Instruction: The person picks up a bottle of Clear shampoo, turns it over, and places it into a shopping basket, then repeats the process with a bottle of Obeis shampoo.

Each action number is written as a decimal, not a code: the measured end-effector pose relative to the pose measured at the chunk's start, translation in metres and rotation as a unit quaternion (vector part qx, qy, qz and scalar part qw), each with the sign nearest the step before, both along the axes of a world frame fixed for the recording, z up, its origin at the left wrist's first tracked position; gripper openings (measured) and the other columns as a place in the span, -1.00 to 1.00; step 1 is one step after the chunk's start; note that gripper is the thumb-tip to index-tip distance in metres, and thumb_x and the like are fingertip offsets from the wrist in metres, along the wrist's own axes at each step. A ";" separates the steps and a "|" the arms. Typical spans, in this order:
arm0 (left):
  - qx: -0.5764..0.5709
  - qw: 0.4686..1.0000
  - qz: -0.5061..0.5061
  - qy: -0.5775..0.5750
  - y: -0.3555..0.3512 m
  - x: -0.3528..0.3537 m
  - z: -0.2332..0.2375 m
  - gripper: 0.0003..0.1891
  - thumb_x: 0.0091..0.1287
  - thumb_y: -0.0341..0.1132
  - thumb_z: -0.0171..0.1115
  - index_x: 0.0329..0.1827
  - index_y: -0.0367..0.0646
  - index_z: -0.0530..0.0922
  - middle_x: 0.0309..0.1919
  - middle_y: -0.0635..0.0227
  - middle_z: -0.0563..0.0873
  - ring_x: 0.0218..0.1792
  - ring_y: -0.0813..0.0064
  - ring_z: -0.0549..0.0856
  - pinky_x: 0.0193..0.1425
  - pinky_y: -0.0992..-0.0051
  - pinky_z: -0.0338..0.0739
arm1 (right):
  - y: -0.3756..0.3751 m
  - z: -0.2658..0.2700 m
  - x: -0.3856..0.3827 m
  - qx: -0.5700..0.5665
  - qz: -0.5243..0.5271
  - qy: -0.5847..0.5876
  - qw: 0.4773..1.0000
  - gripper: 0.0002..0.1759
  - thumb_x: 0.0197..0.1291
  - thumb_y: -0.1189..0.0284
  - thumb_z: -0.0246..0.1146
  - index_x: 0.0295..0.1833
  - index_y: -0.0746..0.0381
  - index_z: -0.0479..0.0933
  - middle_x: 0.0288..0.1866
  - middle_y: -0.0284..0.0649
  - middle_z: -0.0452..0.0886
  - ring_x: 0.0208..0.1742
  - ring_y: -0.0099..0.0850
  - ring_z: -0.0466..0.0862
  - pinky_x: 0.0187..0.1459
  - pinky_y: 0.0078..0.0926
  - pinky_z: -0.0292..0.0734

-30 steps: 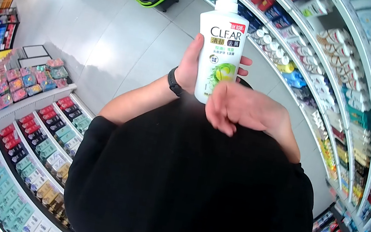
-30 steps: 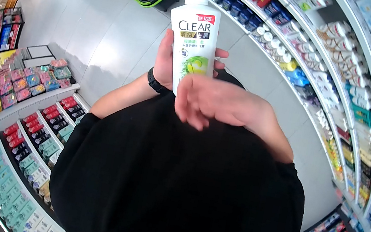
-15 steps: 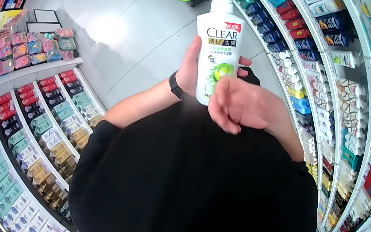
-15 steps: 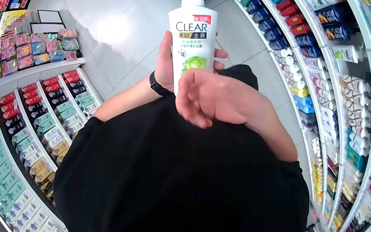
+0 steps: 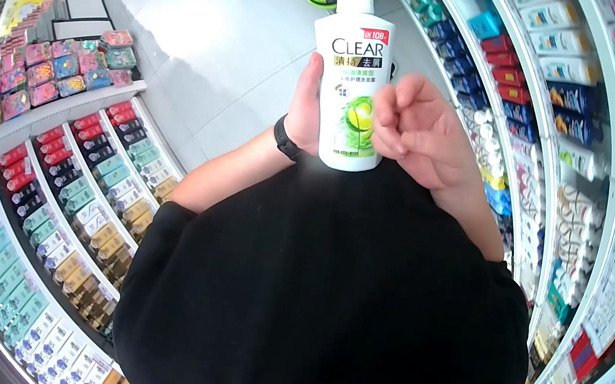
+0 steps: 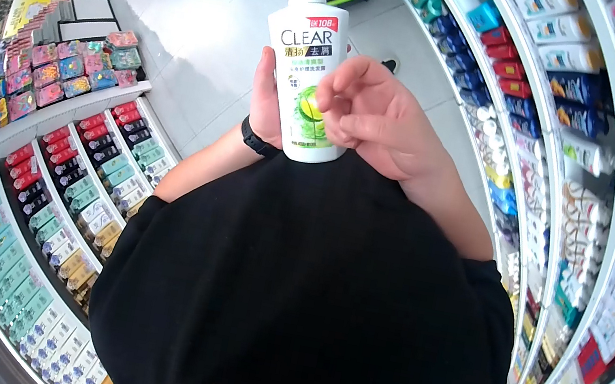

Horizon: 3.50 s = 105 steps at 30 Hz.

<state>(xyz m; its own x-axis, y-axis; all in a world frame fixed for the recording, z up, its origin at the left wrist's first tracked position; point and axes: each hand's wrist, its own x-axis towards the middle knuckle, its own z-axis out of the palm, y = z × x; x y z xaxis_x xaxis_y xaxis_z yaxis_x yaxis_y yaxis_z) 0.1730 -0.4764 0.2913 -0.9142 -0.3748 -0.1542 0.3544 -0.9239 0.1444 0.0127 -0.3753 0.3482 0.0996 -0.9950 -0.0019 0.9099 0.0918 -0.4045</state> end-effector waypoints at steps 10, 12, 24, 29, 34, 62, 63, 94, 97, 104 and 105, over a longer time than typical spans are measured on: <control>0.016 0.998 -0.017 0.061 -0.104 -0.115 0.017 0.02 0.41 0.55 -0.40 0.59 -0.18 0.17 0.37 -0.20 0.49 0.26 -0.05 0.63 0.33 0.06 0.57 | -0.098 0.002 -0.118 0.014 -0.129 0.132 0.983 -0.82 0.32 0.70 0.28 -0.01 0.30 0.57 -0.20 -0.12 0.78 -0.63 -0.72 0.41 -0.44 -0.77 0.36; -0.029 0.998 -0.039 0.029 -0.117 -0.134 0.015 0.02 0.41 0.55 -0.42 0.59 -0.19 0.18 0.37 -0.21 0.48 0.26 -0.04 0.63 0.32 0.06 0.58 | -0.114 0.007 -0.131 0.020 -0.195 0.051 0.979 -0.97 0.43 0.61 0.22 -0.10 0.28 0.56 -0.54 -0.38 0.58 -0.68 -0.74 0.32 -0.48 -0.71 0.30; 0.034 0.987 -0.132 0.088 -0.191 -0.206 0.006 0.01 0.40 0.56 -0.34 0.58 -0.16 0.20 0.37 -0.19 0.48 0.29 -0.06 0.60 0.33 -0.01 0.55 | -0.161 0.003 -0.180 0.094 -0.223 0.063 0.968 -0.86 0.50 0.47 0.18 -0.16 0.25 0.59 -0.68 -0.47 0.39 -0.74 -0.71 0.20 -0.53 -0.65 0.12; -0.027 0.971 -0.235 0.042 -0.235 -0.232 0.016 -0.01 0.40 0.55 -0.33 0.56 -0.16 0.24 0.36 -0.17 0.50 0.30 -0.04 0.60 0.34 0.03 0.55 | -0.172 0.018 -0.158 0.177 -0.446 0.508 0.715 -0.93 0.39 0.55 0.28 -0.18 0.32 0.59 -0.53 -0.36 0.60 -0.61 -0.66 0.49 -0.39 -0.67 0.42; -0.067 0.954 -0.289 0.037 -0.279 -0.242 0.030 -0.05 0.44 0.50 -0.37 0.54 -0.18 0.28 0.34 -0.13 0.53 0.29 -0.01 0.61 0.30 0.06 0.59 | -0.202 0.028 -0.156 0.048 -0.511 0.710 0.482 -0.63 0.10 0.57 0.42 0.05 0.30 0.57 -0.17 -0.22 0.69 -0.18 -0.29 0.67 -0.09 -0.37 0.53; -0.056 0.884 -0.464 -0.024 -0.381 -0.240 0.022 -0.08 0.45 0.49 -0.42 0.50 -0.12 0.33 0.24 0.04 0.62 0.11 0.07 0.69 0.16 0.13 0.63 | -0.296 0.020 -0.066 0.203 -0.485 0.804 0.277 -0.41 0.03 0.30 0.51 0.21 0.16 0.55 0.36 0.01 0.40 0.40 -0.07 0.41 0.42 0.01 0.28; -0.023 0.895 -0.440 -0.068 -0.381 -0.242 0.023 -0.09 0.46 0.48 -0.41 0.51 -0.11 0.33 0.24 0.05 0.62 0.13 0.06 0.69 0.18 0.12 0.63 | -0.295 0.025 -0.069 0.215 -0.398 0.842 0.295 -0.41 0.04 0.28 0.50 0.22 0.14 0.54 0.32 -0.08 0.47 0.38 -0.14 0.44 0.44 0.05 0.24; -0.034 0.898 -0.436 0.048 -0.422 -0.244 0.020 -0.14 0.49 0.40 -0.36 0.54 -0.14 0.27 0.32 -0.01 0.56 0.24 0.02 0.65 0.31 0.02 0.58 | -0.333 0.011 -0.086 0.231 -0.418 0.776 0.412 -0.31 0.17 0.38 0.44 0.41 0.25 0.43 0.49 0.15 0.24 0.50 0.07 0.33 0.47 -0.06 0.25; -0.099 0.907 -0.406 0.051 -0.422 -0.241 0.030 -0.31 0.51 0.12 -0.22 0.53 -0.18 0.25 0.33 0.02 0.55 0.27 0.03 0.62 0.38 0.05 0.52 | -0.342 0.000 -0.084 0.276 -0.447 0.603 0.601 -0.13 0.20 0.37 0.44 0.54 0.32 0.18 0.48 0.18 0.24 0.52 0.03 0.32 0.48 -0.12 0.28; -0.465 0.817 -0.333 0.075 -0.452 -0.233 0.040 -0.46 0.39 -0.53 0.06 0.47 -0.19 0.37 0.37 0.26 0.47 0.35 0.39 0.49 0.31 0.39 0.45 | -0.337 -0.002 -0.097 0.232 -0.442 0.249 0.830 -0.10 0.16 0.51 0.33 0.58 0.34 0.07 0.35 0.06 0.49 0.33 -0.09 0.59 0.30 -0.17 0.56; -0.496 0.795 -0.341 0.079 -0.470 -0.233 0.034 -0.57 0.42 -0.50 0.06 0.35 -0.22 0.50 0.33 0.27 0.54 0.28 0.42 0.56 0.27 0.42 0.46 | -0.334 0.001 -0.097 0.168 -0.417 0.121 0.885 -0.14 0.17 0.52 0.29 0.57 0.33 0.11 0.33 0.08 0.51 0.31 -0.07 0.62 0.28 -0.14 0.59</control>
<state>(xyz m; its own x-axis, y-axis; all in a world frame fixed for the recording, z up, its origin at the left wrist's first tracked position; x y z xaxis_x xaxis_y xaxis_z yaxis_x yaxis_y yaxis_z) -0.0598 -0.9460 0.3253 -0.9354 0.3509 0.0440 -0.0945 -0.3678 0.9251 -0.0844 -0.7089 0.3495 -0.7131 -0.6614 -0.2327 0.6085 -0.4189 -0.6740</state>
